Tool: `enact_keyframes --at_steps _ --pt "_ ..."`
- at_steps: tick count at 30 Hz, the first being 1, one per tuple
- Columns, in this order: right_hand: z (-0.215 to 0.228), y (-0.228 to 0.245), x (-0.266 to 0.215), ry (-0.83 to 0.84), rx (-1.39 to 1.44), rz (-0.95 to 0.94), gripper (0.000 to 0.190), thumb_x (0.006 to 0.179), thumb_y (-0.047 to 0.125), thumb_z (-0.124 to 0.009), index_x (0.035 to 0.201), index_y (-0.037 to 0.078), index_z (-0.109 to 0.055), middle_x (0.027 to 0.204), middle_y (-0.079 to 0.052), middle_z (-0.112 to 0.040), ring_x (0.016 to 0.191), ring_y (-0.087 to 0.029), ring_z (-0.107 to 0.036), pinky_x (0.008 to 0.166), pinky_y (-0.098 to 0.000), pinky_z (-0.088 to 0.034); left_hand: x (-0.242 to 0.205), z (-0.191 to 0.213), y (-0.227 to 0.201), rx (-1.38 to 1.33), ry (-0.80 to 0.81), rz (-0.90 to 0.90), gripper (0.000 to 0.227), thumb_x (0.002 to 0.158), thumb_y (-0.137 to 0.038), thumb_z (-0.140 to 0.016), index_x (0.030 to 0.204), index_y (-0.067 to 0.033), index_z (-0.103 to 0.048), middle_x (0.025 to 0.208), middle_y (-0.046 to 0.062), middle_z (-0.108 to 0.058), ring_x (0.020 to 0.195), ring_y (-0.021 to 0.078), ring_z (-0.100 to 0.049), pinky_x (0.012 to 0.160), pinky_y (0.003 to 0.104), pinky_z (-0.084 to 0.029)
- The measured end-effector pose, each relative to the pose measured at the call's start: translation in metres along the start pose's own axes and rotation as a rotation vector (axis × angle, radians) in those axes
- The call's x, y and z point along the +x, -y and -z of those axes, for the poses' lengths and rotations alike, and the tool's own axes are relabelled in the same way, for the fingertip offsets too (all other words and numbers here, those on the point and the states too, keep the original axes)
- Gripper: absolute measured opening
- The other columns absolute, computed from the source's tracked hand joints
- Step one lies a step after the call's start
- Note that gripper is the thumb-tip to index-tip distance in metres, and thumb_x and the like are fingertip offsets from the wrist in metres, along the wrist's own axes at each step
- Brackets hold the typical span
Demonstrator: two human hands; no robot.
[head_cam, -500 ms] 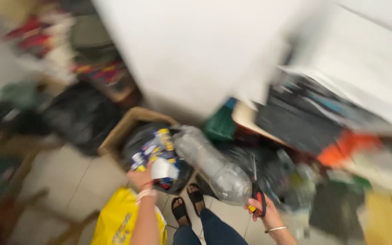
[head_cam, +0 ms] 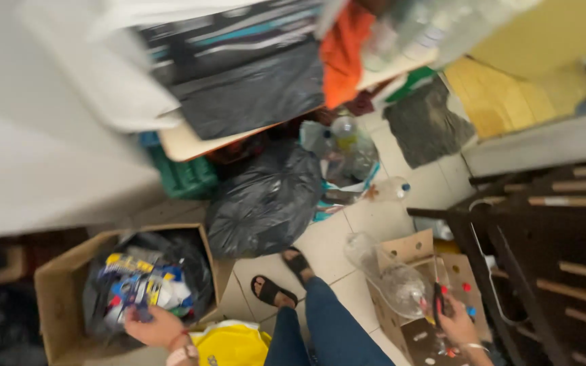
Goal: Cutting and sorting plastic bottles into a cardboard box for recycling
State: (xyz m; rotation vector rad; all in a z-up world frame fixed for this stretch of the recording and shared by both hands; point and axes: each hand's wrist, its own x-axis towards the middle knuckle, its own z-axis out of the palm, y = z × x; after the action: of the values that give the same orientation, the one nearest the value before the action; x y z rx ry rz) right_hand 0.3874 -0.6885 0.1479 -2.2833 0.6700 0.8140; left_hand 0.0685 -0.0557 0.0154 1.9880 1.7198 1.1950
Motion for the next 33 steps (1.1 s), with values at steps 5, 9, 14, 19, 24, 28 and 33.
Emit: enact_keyframes --at_steps 5,9,14,19,24,28,33 --pt "-0.023 -0.005 0.083 -0.108 -0.461 0.025 0.075 0.087 0.070 -0.061 0.148 0.025 -0.065 0.131 -0.017 -0.082 0.124 -0.042 -0.075 0.098 -0.0508 -0.057 -0.066 -0.048 -0.097 -0.174 0.323 0.025 0.038 0.102 0.001 -0.063 0.140 0.0052 -0.065 0.132 0.026 -0.068 0.117 0.0415 -0.066 0.099 0.047 -0.052" --pt "-0.058 0.002 0.190 -0.214 -0.612 0.138 0.073 0.089 0.075 -0.058 0.144 0.028 -0.059 0.116 -0.024 -0.080 0.105 -0.051 -0.077 0.083 -0.0624 -0.058 -0.120 -0.097 -0.163 -0.210 0.601 0.012 0.031 0.106 -0.006 -0.063 0.137 -0.0028 -0.070 0.128 0.016 -0.072 0.112 0.0296 -0.069 0.098 0.039 -0.055" --pt "-0.106 0.000 0.336 -0.125 -0.667 0.190 0.073 0.092 0.067 -0.063 0.157 0.035 -0.050 0.125 -0.015 -0.077 0.109 -0.043 -0.079 0.086 -0.0591 -0.061 -0.178 -0.188 -0.275 -0.282 0.763 -0.147 0.026 0.103 -0.001 -0.061 0.124 -0.0073 -0.075 0.125 0.011 -0.074 0.116 0.0263 -0.070 0.107 0.037 -0.055" --pt "-0.149 -0.004 0.437 -0.094 -0.547 0.177 0.059 0.093 0.057 -0.065 0.142 0.026 -0.058 0.124 -0.016 -0.075 0.103 -0.048 -0.077 0.083 -0.0636 -0.059 -0.235 -0.297 -0.380 -0.398 0.946 -0.198 0.020 0.103 0.000 -0.061 0.117 -0.0064 -0.075 0.121 0.011 -0.075 0.114 0.0251 -0.071 0.103 0.037 -0.057" --pt "-0.169 0.005 0.481 -0.167 -0.521 0.118 0.072 0.090 0.071 -0.067 0.152 0.036 -0.052 0.121 -0.013 -0.078 0.115 -0.037 -0.079 0.100 -0.0522 -0.062 -0.270 -0.410 -0.419 -0.451 0.929 -0.132 0.018 0.102 0.000 -0.070 0.119 -0.0046 -0.075 0.112 0.014 -0.074 0.103 0.0274 -0.075 0.087 0.033 -0.065" --pt "-0.181 -0.005 0.507 -0.182 -0.467 0.165 0.067 0.090 0.059 -0.075 0.148 0.029 -0.056 0.111 -0.014 -0.078 0.110 -0.040 -0.080 0.097 -0.0522 -0.062 -0.288 -0.490 -0.387 -0.471 0.909 0.021 0.031 0.099 -0.001 -0.072 0.129 0.0045 -0.067 0.119 0.025 -0.071 0.103 0.0302 -0.074 0.086 0.038 -0.065" --pt "-0.207 -0.025 0.540 -0.171 -0.363 0.241 0.072 0.084 0.042 -0.085 0.150 0.029 -0.060 0.123 -0.015 -0.076 0.120 -0.040 -0.075 0.107 -0.0507 -0.059 -0.307 -0.526 -0.365 -0.139 1.037 -0.248 0.061 0.084 -0.014 -0.086 0.142 -0.0034 -0.069 0.129 0.031 -0.071 0.122 0.0526 -0.069 0.103 0.058 -0.058"
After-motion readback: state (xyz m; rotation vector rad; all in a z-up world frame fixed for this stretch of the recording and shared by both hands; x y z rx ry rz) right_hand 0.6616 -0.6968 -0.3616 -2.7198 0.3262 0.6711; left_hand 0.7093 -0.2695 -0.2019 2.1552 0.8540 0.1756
